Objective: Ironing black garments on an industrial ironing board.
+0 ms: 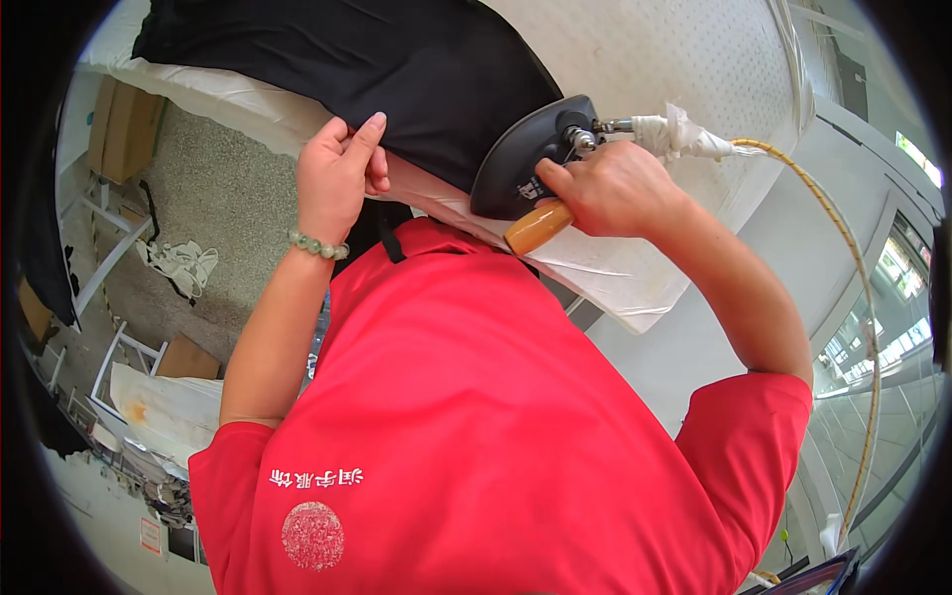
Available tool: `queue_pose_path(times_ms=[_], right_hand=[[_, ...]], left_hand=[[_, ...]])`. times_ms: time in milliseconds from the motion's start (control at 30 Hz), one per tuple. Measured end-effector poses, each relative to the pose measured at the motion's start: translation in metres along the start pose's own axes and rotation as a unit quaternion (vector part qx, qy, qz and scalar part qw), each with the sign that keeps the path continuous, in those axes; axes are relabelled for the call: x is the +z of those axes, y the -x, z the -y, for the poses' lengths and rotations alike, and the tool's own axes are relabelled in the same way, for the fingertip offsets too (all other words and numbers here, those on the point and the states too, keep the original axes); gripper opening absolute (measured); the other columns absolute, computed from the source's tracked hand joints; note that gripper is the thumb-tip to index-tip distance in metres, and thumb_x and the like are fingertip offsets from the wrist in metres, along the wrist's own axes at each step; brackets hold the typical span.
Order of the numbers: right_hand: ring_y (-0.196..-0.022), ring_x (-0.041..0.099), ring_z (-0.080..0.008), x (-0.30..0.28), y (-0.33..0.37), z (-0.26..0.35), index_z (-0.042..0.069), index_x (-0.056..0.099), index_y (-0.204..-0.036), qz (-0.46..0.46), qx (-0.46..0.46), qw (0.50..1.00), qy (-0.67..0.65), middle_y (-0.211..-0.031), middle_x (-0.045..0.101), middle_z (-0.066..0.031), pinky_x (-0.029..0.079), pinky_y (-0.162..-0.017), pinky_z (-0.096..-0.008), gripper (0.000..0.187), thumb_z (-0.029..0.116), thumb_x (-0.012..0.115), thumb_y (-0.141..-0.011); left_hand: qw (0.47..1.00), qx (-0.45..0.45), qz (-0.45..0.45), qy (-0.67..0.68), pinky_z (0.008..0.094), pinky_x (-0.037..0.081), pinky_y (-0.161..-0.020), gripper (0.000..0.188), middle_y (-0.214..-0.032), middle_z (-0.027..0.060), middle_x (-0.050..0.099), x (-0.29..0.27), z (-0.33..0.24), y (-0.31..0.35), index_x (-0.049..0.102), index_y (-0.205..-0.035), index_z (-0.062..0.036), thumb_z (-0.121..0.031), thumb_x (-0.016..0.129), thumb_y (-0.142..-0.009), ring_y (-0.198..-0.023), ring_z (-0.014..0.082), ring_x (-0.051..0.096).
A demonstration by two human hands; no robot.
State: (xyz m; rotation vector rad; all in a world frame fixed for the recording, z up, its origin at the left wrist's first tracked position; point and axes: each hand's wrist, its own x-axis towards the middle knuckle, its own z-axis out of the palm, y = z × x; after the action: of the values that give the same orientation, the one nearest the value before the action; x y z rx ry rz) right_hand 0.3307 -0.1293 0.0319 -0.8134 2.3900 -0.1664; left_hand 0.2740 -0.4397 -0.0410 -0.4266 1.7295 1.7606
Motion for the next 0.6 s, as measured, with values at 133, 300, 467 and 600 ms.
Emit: queue_pose_path(times_ms=[133,300,467,600], right_hand=[[-0.057,0.064,-0.0292,0.001,-0.004,0.004,0.011,0.063,-0.096,-0.004,-0.009,1.0,0.0,-0.062,0.063,-0.0062,0.047,-0.051,-0.0442,0.026,0.036,0.067,-0.092],[-0.059,0.067,-0.03,0.002,-0.007,0.004,0.008,0.06,-0.083,-0.031,0.0,0.999,-0.019,-0.064,0.066,-0.0078,0.049,-0.05,-0.0447,0.013,0.018,0.067,-0.08],[-0.06,0.068,-0.0301,0.0,-0.01,-0.003,0.008,0.06,-0.083,-0.049,0.055,0.997,-0.026,-0.065,0.067,-0.0078,0.05,-0.051,-0.0454,0.013,0.018,0.067,-0.079],[-0.061,0.068,-0.0317,-0.003,-0.009,-0.002,0.008,0.061,-0.085,-0.05,0.115,0.992,-0.022,-0.065,0.067,-0.0091,0.05,-0.053,-0.046,0.014,0.019,0.068,-0.078]], left_hand=[[1.0,0.004,-0.003,0.009,0.021,0.042,-0.046,0.034,-0.061,0.0015,0.059,0.001,-0.005,0.005,0.052,-0.077,-0.0096,-0.028,0.068,-0.101,-0.049,0.0085,0.056],[1.0,0.002,-0.001,0.021,0.0209,0.04,-0.045,0.034,-0.06,0.0012,0.059,-0.007,-0.006,0.009,0.051,-0.076,-0.0102,-0.027,0.068,-0.101,-0.049,0.0079,0.055],[1.0,0.006,0.002,0.021,0.0203,0.036,-0.044,0.034,-0.059,-0.0015,0.054,-0.021,-0.002,0.006,0.051,-0.076,-0.0105,-0.025,0.069,-0.1,-0.048,0.005,0.048],[1.0,0.023,-0.007,-0.005,0.0198,0.032,-0.044,0.034,-0.058,-0.0039,0.05,-0.027,-0.009,0.006,0.051,-0.075,-0.0104,-0.024,0.07,-0.1,-0.047,0.0026,0.042]])
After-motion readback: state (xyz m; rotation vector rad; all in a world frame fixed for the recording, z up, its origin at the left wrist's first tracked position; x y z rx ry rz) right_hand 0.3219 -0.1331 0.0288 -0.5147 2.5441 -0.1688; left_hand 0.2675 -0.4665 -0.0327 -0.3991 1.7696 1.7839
